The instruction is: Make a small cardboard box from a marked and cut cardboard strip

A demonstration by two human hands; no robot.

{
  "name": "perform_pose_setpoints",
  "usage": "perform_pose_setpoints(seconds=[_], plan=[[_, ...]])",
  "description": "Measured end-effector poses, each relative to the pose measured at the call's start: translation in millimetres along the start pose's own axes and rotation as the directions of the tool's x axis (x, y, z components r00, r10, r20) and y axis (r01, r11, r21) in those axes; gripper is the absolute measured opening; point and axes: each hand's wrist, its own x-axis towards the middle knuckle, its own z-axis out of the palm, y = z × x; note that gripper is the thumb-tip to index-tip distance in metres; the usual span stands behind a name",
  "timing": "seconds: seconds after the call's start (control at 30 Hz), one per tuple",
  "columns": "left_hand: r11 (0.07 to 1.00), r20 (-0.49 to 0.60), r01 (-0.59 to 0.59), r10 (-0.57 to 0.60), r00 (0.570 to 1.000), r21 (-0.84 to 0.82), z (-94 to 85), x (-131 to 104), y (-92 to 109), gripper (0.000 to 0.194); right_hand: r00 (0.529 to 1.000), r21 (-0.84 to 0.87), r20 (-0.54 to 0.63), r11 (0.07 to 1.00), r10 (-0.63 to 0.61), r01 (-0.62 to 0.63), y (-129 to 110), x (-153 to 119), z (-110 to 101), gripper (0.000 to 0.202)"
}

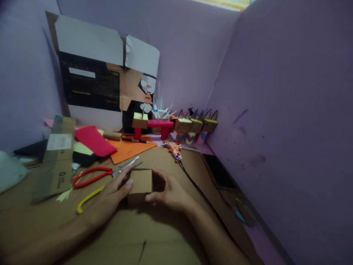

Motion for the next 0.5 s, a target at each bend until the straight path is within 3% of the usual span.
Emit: perform_pose_setpoints(seconds=[0.1,0.23,0.5], plan=[[1.000,0.010,0.011,-0.011,1.000,0.004,0.4,2.2,0.9,0.055,1.000,0.061,-0.031,0.998,-0.004,0.006,7.9,1.7,-0.9,0.072],[0.998,0.014,0.060,-0.060,0.998,-0.009,1.5,2.3,3.2,0.060,0.987,0.131,-0.161,0.991,-0.003,0.025,17.0,2.4,-0.4,0.080],[0.997,0.079,0.014,-0.008,0.997,-0.071,-4.3,-2.1,1.5,0.064,0.974,-0.030,-0.223,0.999,-0.048,0.042,15.4,0.4,-1.4,0.050]])
